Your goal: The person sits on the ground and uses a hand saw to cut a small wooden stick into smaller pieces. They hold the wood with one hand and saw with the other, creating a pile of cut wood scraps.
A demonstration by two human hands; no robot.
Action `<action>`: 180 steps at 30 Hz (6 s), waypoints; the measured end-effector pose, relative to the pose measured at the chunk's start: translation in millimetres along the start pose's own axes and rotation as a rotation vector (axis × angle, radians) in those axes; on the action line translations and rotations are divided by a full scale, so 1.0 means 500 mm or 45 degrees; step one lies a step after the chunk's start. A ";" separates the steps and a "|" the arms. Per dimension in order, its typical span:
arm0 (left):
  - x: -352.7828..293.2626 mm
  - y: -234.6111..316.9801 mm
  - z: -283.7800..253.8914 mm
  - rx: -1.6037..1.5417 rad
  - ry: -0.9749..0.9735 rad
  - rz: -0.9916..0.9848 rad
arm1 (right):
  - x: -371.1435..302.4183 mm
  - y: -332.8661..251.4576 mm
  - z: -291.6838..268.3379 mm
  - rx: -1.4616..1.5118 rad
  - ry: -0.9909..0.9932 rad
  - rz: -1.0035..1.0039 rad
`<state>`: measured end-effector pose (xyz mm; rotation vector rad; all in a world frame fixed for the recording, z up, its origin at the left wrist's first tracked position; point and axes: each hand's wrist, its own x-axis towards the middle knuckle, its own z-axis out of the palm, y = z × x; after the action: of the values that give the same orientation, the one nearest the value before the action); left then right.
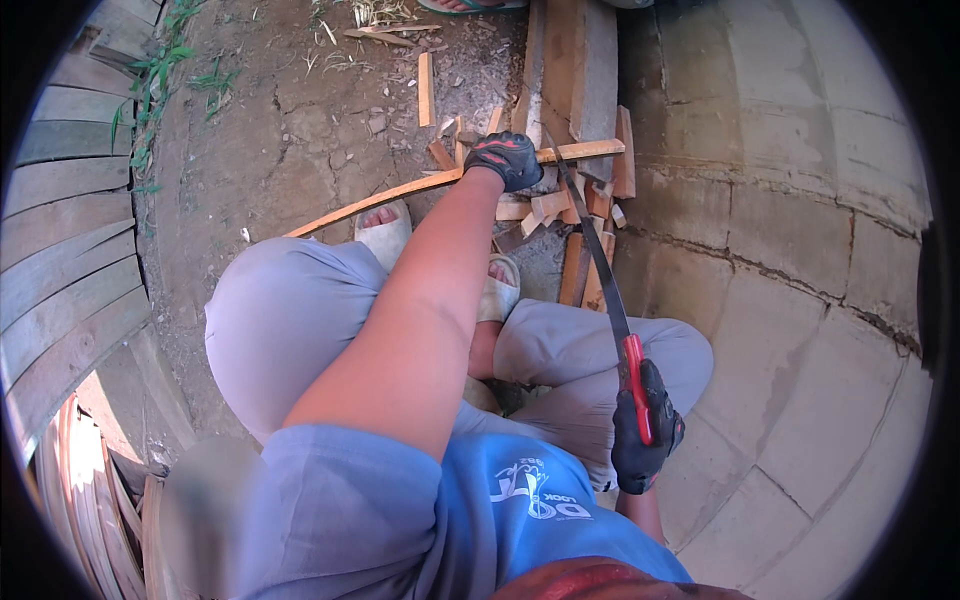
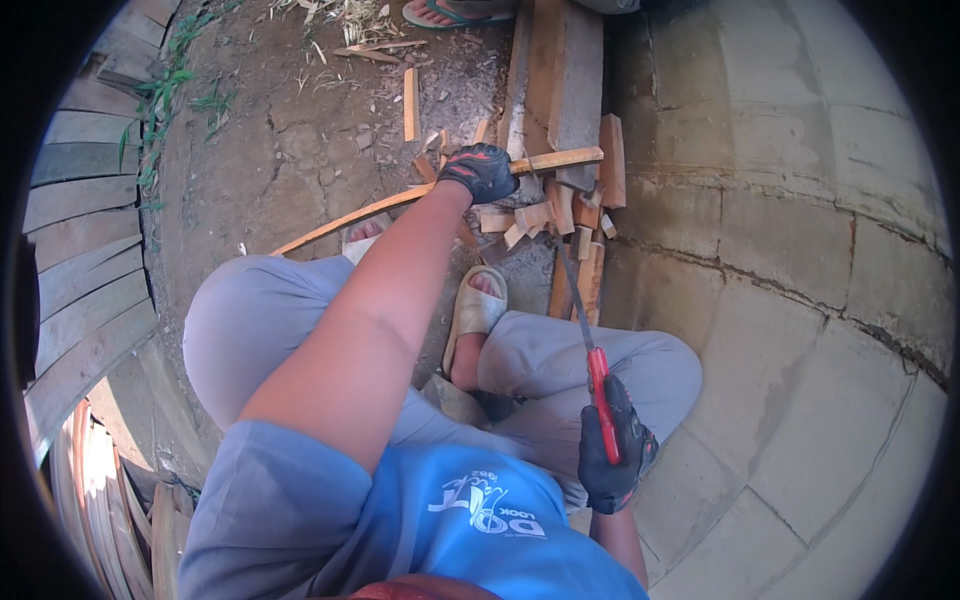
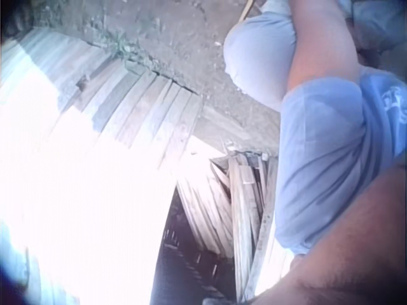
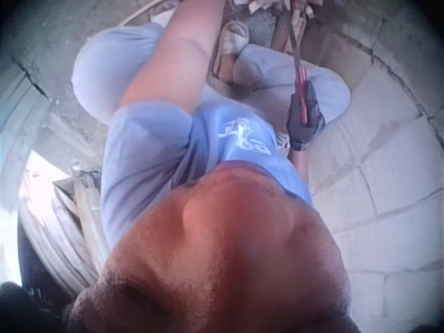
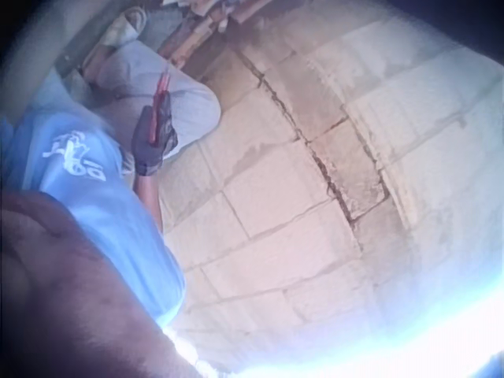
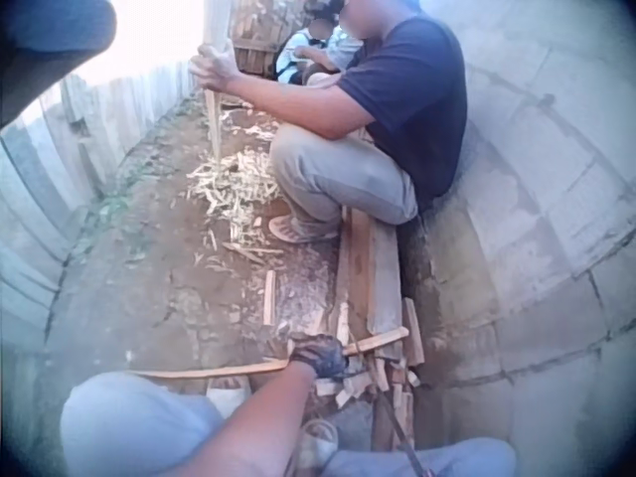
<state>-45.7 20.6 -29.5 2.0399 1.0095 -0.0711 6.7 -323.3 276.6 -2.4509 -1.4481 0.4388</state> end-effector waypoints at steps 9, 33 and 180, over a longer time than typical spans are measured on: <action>-0.006 0.001 -0.002 -0.014 0.044 -0.057 | 0.368 0.005 0.258 0.076 0.084 -0.300; 0.007 -0.004 0.012 0.033 0.049 0.012 | 0.030 -0.007 0.021 0.072 -0.019 0.027; 0.018 -0.012 0.084 0.368 0.334 0.147 | 0.495 0.031 0.384 0.299 0.216 -0.395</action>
<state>-31.5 -1.5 -64.1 2.4148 1.0882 0.1210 58.3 -99.4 63.3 -1.9884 -1.5698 0.3060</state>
